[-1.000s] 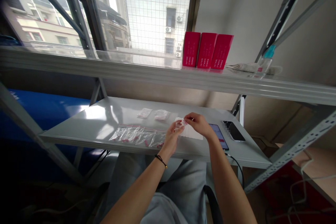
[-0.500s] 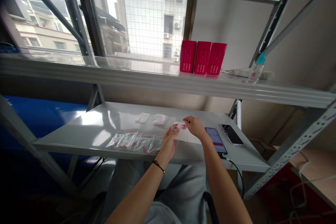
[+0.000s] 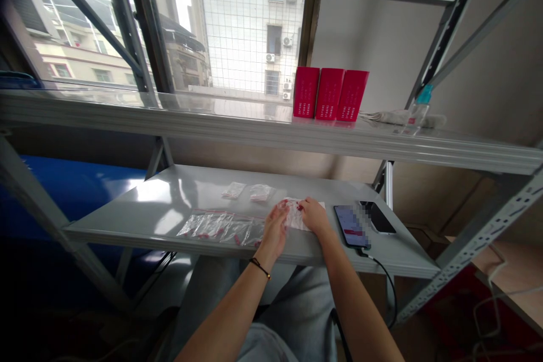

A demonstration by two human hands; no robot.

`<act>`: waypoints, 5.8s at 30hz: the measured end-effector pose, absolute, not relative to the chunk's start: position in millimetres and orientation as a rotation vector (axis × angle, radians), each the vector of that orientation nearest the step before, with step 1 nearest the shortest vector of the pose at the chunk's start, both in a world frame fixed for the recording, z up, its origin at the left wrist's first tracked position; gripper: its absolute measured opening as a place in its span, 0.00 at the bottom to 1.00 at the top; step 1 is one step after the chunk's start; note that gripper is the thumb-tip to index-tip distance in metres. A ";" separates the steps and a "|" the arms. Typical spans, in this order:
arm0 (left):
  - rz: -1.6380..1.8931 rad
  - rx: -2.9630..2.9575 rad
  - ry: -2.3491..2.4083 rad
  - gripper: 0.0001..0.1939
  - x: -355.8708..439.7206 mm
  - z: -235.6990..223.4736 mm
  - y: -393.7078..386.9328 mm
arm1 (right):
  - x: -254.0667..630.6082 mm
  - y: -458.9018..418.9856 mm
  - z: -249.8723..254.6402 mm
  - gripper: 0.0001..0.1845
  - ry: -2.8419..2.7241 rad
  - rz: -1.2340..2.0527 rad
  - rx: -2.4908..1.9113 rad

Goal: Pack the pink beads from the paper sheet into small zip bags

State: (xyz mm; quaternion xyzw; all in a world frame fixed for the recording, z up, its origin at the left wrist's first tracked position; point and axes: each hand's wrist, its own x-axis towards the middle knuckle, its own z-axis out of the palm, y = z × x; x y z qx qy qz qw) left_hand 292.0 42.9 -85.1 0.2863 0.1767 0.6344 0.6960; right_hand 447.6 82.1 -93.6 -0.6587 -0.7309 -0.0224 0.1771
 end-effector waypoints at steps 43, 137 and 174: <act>1.436 0.671 0.402 0.19 293.0 -85.3 42.6 | 448.7 105.3 -84.6 0.13 -2.266 -0.056 -2.026; 0.901 1.780 0.950 0.15 120.2 -152.6 -82.3 | 319.8 -116.1 -186.6 0.26 -1.678 0.891 -1.226; 0.719 2.385 1.649 0.12 74.4 -58.3 120.9 | 355.5 -110.5 -176.5 0.29 -1.683 1.122 -1.242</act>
